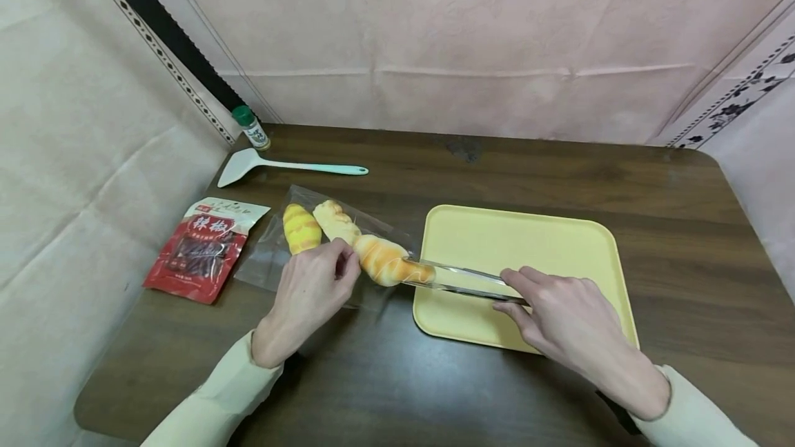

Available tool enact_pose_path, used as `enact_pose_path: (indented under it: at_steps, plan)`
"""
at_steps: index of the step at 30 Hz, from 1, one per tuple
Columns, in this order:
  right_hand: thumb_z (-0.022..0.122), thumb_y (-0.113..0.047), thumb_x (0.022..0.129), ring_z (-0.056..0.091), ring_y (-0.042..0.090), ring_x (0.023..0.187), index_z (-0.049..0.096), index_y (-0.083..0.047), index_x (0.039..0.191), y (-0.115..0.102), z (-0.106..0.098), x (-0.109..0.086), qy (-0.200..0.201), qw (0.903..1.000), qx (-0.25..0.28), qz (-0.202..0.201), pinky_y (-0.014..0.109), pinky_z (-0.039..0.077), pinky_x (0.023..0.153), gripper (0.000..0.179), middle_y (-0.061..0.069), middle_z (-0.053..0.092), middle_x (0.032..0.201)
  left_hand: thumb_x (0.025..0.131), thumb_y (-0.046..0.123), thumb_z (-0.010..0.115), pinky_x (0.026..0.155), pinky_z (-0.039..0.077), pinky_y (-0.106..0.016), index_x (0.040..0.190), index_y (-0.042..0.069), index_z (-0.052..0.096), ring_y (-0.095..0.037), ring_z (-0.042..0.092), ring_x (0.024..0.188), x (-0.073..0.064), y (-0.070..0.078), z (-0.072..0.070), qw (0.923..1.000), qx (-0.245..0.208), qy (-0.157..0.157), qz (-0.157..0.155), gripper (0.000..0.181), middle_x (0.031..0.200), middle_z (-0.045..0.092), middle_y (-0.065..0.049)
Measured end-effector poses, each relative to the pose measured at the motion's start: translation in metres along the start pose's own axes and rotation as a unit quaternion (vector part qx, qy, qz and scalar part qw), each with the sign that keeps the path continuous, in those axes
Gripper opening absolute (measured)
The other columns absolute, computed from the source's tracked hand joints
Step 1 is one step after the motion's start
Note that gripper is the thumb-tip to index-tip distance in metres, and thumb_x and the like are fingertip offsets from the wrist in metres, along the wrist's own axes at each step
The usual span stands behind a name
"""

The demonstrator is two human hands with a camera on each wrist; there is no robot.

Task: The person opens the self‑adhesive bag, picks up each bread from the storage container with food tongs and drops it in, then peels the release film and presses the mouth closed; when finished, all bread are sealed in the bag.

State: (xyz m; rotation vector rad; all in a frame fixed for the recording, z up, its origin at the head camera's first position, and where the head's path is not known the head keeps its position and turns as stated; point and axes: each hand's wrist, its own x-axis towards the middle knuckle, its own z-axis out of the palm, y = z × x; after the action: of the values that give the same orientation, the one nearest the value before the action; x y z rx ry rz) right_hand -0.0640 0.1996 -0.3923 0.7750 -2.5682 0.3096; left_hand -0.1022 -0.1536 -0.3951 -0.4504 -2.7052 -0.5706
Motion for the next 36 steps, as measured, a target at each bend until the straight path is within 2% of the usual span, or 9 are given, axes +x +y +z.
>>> enact_pose_path:
  at_steps: [6,12,18,23,29,36]
  plan:
    - [0.093,-0.033,0.082,0.024,-0.001,0.051,0.071,-0.021,0.097,-0.003,0.007,0.016,-0.008,0.9999,0.009,-0.006,0.02,0.021,0.046,0.029,-0.015,0.043,0.066,0.096,0.007,0.074,0.049,0.039,-0.026,0.079,0.008,0.064,-0.011,0.046,0.053,0.001,-0.003,-0.002,0.9995,0.005,0.029,0.012,0.019,0.062,0.054,-0.001]
    - [0.092,-0.036,0.084,0.025,0.0,0.049,0.071,-0.021,0.097,-0.001,0.005,0.015,-0.03,0.9995,0.013,0.008,0.022,0.022,0.045,0.029,-0.015,0.044,0.066,0.095,0.007,0.073,0.049,0.042,-0.029,0.079,0.008,0.064,-0.013,0.049,0.053,0.003,-0.001,-0.002,0.998,0.001,0.058,0.024,0.017,0.062,0.056,-0.001]
    - [0.09,-0.037,0.087,0.03,0.001,0.049,0.071,-0.019,0.098,-0.006,0.006,0.018,-0.062,0.9978,0.021,0.01,0.024,0.027,0.045,0.029,-0.014,0.048,0.068,0.095,0.007,0.072,0.051,0.043,-0.028,0.079,0.009,0.065,-0.012,0.05,0.055,0.005,0.003,-0.003,0.998,-0.004,0.057,0.027,0.018,0.063,0.056,0.0]
    - [0.089,-0.035,0.088,0.03,0.004,0.048,0.068,-0.018,0.094,-0.015,0.008,0.032,-0.078,0.9967,0.019,0.002,0.025,0.029,0.045,0.028,-0.01,0.047,0.068,0.095,0.006,0.073,0.051,0.042,-0.026,0.081,0.007,0.066,-0.011,0.05,0.054,0.005,0.005,-0.003,0.9983,-0.006,0.052,0.026,0.016,0.063,0.059,-0.001]
    - [0.09,-0.033,0.088,0.031,0.007,0.046,0.066,-0.016,0.094,-0.026,0.011,0.049,-0.085,0.9963,0.013,-0.007,0.027,0.03,0.044,0.03,-0.008,0.048,0.069,0.095,0.005,0.074,0.052,0.043,-0.026,0.082,0.007,0.066,-0.011,0.052,0.055,0.006,0.007,-0.002,0.9971,-0.012,0.064,0.039,0.016,0.064,0.062,-0.002]
    - [0.09,-0.034,0.088,0.035,0.01,0.045,0.069,-0.013,0.095,-0.037,0.019,0.064,-0.096,0.9953,0.005,-0.014,0.028,0.033,0.044,0.031,-0.006,0.051,0.068,0.096,0.002,0.076,0.053,0.048,-0.025,0.085,0.003,0.068,-0.012,0.058,0.056,0.007,0.011,-0.004,0.9971,-0.042,0.056,0.031,0.014,0.068,0.07,-0.007]
